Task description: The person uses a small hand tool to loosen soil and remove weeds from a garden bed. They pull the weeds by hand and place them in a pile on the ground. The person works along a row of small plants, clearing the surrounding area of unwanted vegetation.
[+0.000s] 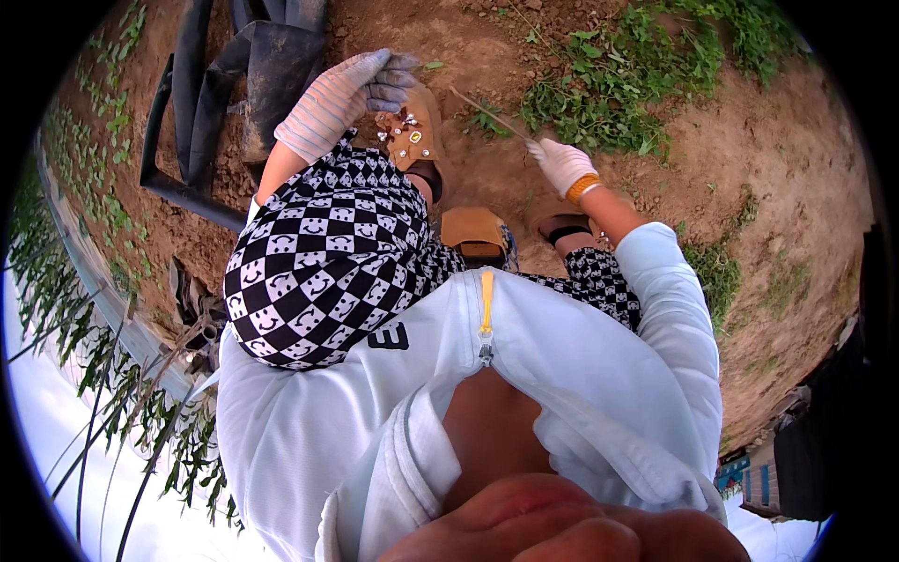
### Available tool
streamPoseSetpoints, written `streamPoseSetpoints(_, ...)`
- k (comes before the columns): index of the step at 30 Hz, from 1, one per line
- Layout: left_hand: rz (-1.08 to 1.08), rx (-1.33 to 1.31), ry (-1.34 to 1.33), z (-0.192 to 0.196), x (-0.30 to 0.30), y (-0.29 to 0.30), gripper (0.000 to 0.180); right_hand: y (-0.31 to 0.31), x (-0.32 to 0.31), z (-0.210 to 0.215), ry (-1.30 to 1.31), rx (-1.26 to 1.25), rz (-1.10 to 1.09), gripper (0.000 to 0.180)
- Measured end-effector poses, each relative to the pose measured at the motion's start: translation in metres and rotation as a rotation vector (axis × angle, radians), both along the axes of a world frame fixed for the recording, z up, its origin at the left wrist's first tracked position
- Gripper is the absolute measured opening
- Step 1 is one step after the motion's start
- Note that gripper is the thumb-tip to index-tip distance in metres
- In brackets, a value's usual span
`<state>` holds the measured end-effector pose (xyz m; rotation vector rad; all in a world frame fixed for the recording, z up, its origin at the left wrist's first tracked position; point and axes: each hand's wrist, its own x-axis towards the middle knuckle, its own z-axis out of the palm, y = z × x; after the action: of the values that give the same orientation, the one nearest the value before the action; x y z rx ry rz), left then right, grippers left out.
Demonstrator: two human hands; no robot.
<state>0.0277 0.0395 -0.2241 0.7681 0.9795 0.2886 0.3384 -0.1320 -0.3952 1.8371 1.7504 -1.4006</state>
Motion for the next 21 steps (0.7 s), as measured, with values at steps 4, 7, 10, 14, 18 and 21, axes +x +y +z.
streamPoseSetpoints(4,0.007,-0.006,-0.01,-0.01,-0.006,0.002,0.046,-0.016,0.086,-0.023,-0.044,0.099,0.189,0.046)
streamPoseSetpoints(7,0.001,-0.018,-0.016,-0.017,-0.008,0.001,0.046,-0.026,0.152,-0.024,-0.117,0.197,0.295,0.041)
streamPoseSetpoints(10,-0.008,-0.007,-0.019,-0.02,-0.007,0.0,0.047,-0.034,0.173,-0.021,-0.102,0.268,0.272,0.041)
streamPoseSetpoints(14,-0.007,-0.006,-0.037,-0.025,-0.012,-0.001,0.047,-0.011,0.114,0.0,0.028,0.295,0.222,0.042)
streamPoseSetpoints(18,-0.025,0.044,-0.059,-0.022,-0.006,0.0,0.046,-0.002,0.057,-0.016,-0.012,0.211,0.225,0.045)
streamPoseSetpoints(21,0.003,0.052,-0.033,-0.023,-0.012,-0.003,0.047,-0.001,0.057,-0.023,-0.042,0.139,0.296,0.043)
